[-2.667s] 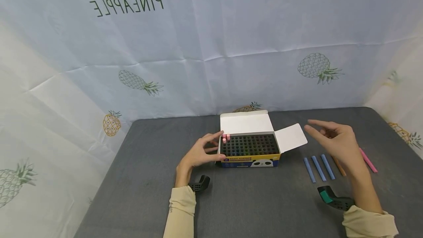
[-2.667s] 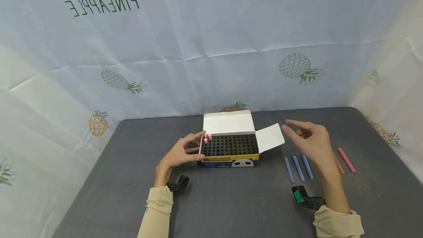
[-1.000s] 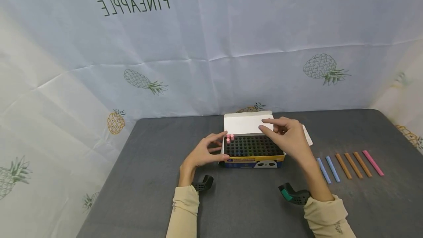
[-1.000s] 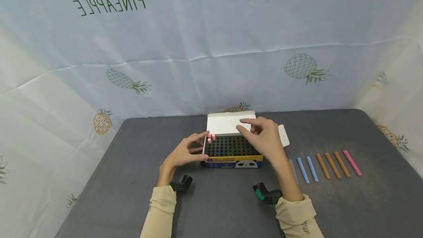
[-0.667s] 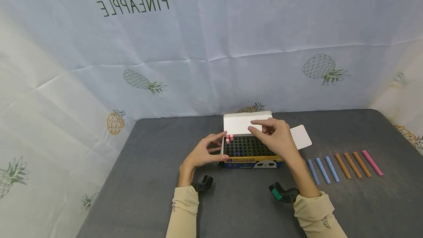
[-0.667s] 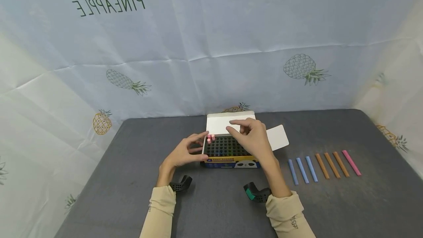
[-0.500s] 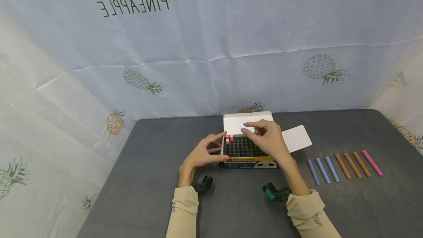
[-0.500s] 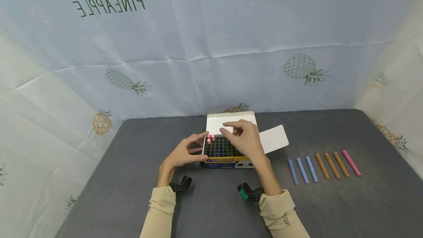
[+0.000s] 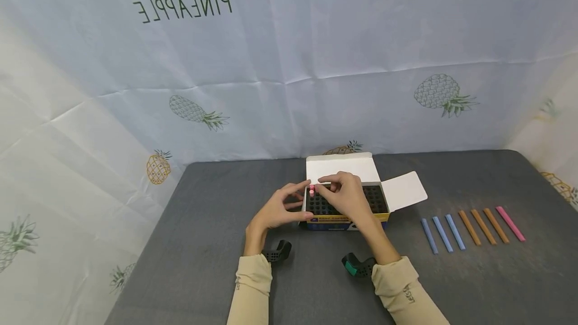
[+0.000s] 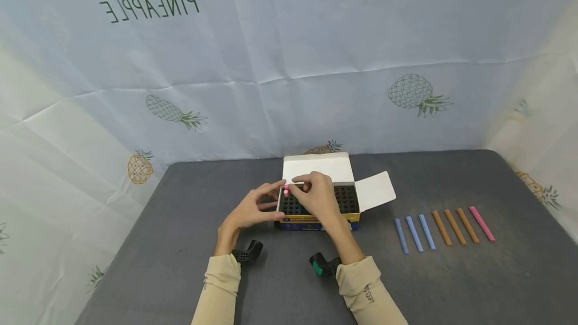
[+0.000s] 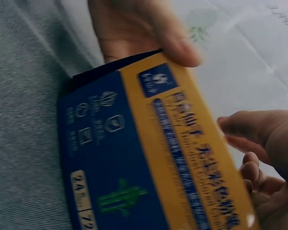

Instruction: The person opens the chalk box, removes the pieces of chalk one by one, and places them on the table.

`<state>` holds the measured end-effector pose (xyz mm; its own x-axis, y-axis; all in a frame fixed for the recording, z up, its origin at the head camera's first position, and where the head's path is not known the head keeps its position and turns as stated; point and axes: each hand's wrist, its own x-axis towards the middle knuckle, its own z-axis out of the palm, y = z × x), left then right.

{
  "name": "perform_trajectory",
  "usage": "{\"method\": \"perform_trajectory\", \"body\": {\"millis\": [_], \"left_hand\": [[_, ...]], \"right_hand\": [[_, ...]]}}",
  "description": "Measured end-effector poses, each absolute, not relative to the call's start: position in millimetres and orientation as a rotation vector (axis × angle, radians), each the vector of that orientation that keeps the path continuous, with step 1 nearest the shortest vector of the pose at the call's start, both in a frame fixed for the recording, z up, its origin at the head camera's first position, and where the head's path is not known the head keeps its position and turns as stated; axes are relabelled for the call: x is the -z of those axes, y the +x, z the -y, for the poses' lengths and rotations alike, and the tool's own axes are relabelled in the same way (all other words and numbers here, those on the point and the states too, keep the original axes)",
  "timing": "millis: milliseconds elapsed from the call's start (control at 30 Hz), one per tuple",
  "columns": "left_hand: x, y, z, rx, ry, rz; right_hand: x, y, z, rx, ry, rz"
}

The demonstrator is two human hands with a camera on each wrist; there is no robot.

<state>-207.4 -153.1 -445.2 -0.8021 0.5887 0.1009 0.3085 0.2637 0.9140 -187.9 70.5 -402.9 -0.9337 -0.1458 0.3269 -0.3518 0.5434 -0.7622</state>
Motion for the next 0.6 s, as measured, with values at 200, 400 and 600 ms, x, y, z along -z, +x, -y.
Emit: {"method": "perform_trajectory", "body": {"millis": [200, 400, 600], "left_hand": [[444.7, -207.2, 153.0, -1.561, 0.823, -2.272], [444.7, -207.4, 152.7, -1.561, 0.815, -2.27], [445.5, -207.8, 152.8, -1.555, 0.82, -2.275]], "right_hand": [[409.7, -187.1, -64.5, -1.233, 0.389, 2.578], [409.7, -186.7, -61.9, -1.189, 0.394, 2.582], [409.9, -187.5, -60.8, -1.179, 0.414, 2.573]]}}
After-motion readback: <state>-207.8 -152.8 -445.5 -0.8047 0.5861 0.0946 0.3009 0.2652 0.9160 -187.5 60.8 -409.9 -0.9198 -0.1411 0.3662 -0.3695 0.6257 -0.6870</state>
